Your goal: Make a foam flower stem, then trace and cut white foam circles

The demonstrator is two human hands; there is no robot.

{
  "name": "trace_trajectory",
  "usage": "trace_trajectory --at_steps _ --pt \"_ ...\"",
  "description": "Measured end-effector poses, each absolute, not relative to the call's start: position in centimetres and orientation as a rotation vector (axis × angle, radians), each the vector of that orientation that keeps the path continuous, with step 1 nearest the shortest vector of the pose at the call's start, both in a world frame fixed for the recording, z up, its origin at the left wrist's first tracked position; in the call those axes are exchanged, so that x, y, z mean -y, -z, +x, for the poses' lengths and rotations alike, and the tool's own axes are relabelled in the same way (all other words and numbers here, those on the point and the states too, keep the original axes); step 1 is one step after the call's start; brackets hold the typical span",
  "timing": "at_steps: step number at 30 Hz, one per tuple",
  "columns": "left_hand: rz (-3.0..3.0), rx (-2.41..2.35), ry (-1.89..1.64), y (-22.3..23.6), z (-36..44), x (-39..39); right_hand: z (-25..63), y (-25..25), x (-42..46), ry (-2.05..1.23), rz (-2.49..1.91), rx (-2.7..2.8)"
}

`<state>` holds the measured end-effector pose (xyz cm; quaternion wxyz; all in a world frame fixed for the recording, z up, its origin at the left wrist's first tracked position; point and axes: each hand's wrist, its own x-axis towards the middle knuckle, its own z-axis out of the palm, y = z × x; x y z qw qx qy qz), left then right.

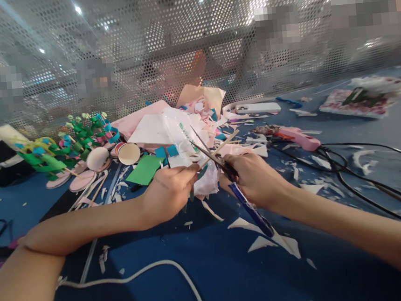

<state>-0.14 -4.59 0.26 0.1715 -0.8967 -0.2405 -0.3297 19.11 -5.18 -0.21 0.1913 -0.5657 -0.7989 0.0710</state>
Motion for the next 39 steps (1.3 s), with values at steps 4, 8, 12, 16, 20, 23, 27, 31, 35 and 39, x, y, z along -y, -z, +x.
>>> trace_trajectory --at_steps 4,8,12,16,20,23,27,31,35,39 --pt "-2.563 0.663 0.973 0.0 -0.1 4.1 19.2 0.2 5.0 -0.185 -1.582 2.251" --pt "-2.605 0.647 1.041 -0.1 -0.1 3.7 19.2 -0.3 5.0 -0.236 -1.52 2.264" --pt "-2.597 0.617 1.035 -0.5 -0.2 3.5 19.4 -0.3 4.8 -0.263 -1.489 2.241" --pt "-2.632 0.617 1.039 -1.1 -0.2 3.2 19.7 -0.1 4.6 -0.345 -1.372 2.225" --pt "-2.646 0.693 1.044 -1.2 -0.3 3.3 19.8 -0.3 4.8 -0.413 -1.361 2.213" --pt "-2.637 0.714 1.059 -1.0 -0.3 3.5 19.6 -0.5 5.1 -0.405 -1.406 2.191" --pt "-2.777 0.894 1.081 -1.5 -0.1 4.1 19.5 -0.4 5.2 -0.372 -1.403 2.178" --pt "-3.009 1.178 0.951 -2.4 0.1 4.6 19.8 -0.4 4.9 -0.441 -1.312 2.18" --pt "-3.16 1.194 0.971 -2.5 0.1 4.3 19.9 -0.6 4.9 -0.558 -1.295 2.177" --pt "-3.176 1.036 1.033 -1.9 -0.1 3.5 19.9 -0.7 4.9 -0.631 -1.29 2.145"
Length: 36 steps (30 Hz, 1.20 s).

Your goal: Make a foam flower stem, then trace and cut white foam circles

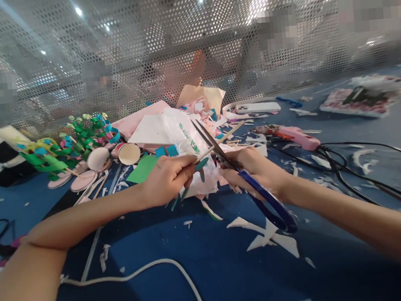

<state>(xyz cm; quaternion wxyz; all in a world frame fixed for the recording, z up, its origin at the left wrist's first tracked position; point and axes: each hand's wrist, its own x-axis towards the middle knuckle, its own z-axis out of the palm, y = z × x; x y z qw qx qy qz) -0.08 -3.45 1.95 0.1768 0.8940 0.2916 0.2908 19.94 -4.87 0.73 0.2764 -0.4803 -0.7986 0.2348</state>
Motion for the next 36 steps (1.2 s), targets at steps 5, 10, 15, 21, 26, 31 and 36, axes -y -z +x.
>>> trace_trajectory --at_steps 5,10,15,21,26,31,36 --pt "2.634 -0.744 -0.867 -1.6 -0.3 2.9 19.9 -1.0 4.9 -0.685 -1.312 2.15" --pt "2.67 -0.729 -0.905 -1.2 -0.4 2.4 19.9 -1.2 4.7 -0.679 -1.326 2.173" --pt "2.665 -0.715 -0.929 -0.6 -0.5 2.0 19.9 -1.1 4.4 -0.664 -1.335 2.171" --pt "2.64 -0.722 -0.965 -0.1 -0.7 1.6 19.7 -1.3 4.0 -0.668 -1.342 2.162" --pt "2.634 -0.762 -1.008 0.6 -0.7 1.1 19.5 -1.8 3.9 -0.726 -1.378 2.164" --pt "2.665 -0.744 -1.084 1.3 -0.8 0.6 19.4 -1.8 3.9 -0.807 -1.378 2.096" --pt "2.648 -0.692 -1.173 1.7 -0.4 0.1 19.4 -1.8 3.7 -0.926 -1.334 2.027"
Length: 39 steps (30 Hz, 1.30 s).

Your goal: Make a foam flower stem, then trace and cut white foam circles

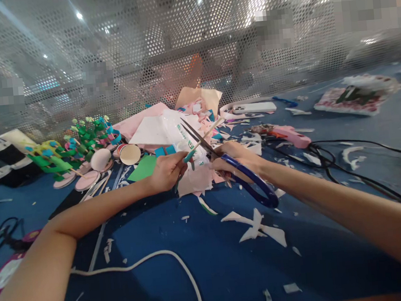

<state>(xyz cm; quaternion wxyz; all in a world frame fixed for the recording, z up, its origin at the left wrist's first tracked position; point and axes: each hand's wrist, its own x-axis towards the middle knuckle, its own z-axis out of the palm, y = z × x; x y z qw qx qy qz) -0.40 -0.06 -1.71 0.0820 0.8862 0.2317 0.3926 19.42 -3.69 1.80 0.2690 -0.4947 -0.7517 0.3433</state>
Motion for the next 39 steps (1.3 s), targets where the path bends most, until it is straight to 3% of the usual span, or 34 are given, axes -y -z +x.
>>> trace_trajectory --at_steps 19,26,33,39 --pt "2.495 -0.754 -1.133 1.1 1.4 -1.8 20.7 -1.7 2.5 -1.179 -1.195 1.962" --pt "2.416 -0.897 -0.967 -0.5 2.0 -0.6 20.5 -1.6 3.3 -0.731 -1.471 1.872" --pt "2.404 -0.971 -0.884 -1.1 1.8 0.3 20.1 -2.2 3.9 0.005 -1.761 2.157" --pt "2.407 -1.097 -0.839 -1.1 1.8 0.9 19.3 -1.9 4.0 0.276 -1.998 2.108"
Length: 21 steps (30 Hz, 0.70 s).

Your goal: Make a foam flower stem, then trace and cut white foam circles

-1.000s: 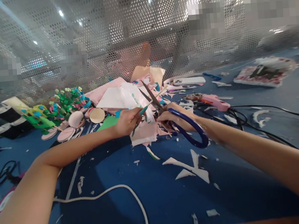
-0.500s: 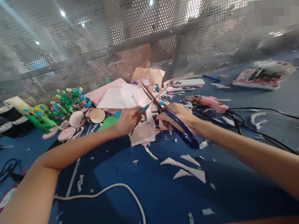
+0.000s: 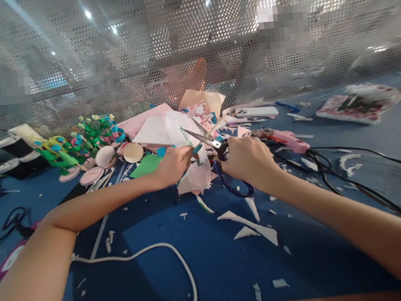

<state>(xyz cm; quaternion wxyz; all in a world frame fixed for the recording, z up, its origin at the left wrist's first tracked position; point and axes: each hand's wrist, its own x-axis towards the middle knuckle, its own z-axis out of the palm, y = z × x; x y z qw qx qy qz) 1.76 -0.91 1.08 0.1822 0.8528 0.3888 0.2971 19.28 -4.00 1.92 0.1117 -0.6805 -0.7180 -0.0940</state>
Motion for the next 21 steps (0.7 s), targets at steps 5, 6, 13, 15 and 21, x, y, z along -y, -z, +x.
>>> trace_trajectory --at_steps 5,6,13,15,21 --pt "2.334 -1.179 -0.8 -1.2 1.8 1.3 19.2 -1.4 3.4 0.403 -1.97 2.109" --pt "2.287 -1.183 -0.79 -1.2 1.8 1.4 19.2 -1.2 3.3 0.448 -1.951 2.1" --pt "1.871 -1.135 -0.712 -1.3 2.1 1.4 18.9 -0.3 3.3 0.587 -1.929 2.046" --pt "1.817 -1.138 -0.706 -1.3 2.2 1.3 18.7 -0.3 3.3 0.569 -1.954 2.068" --pt "1.8 -1.135 -0.692 -0.6 1.8 0.9 18.9 -0.9 3.0 0.49 -2.019 2.115"
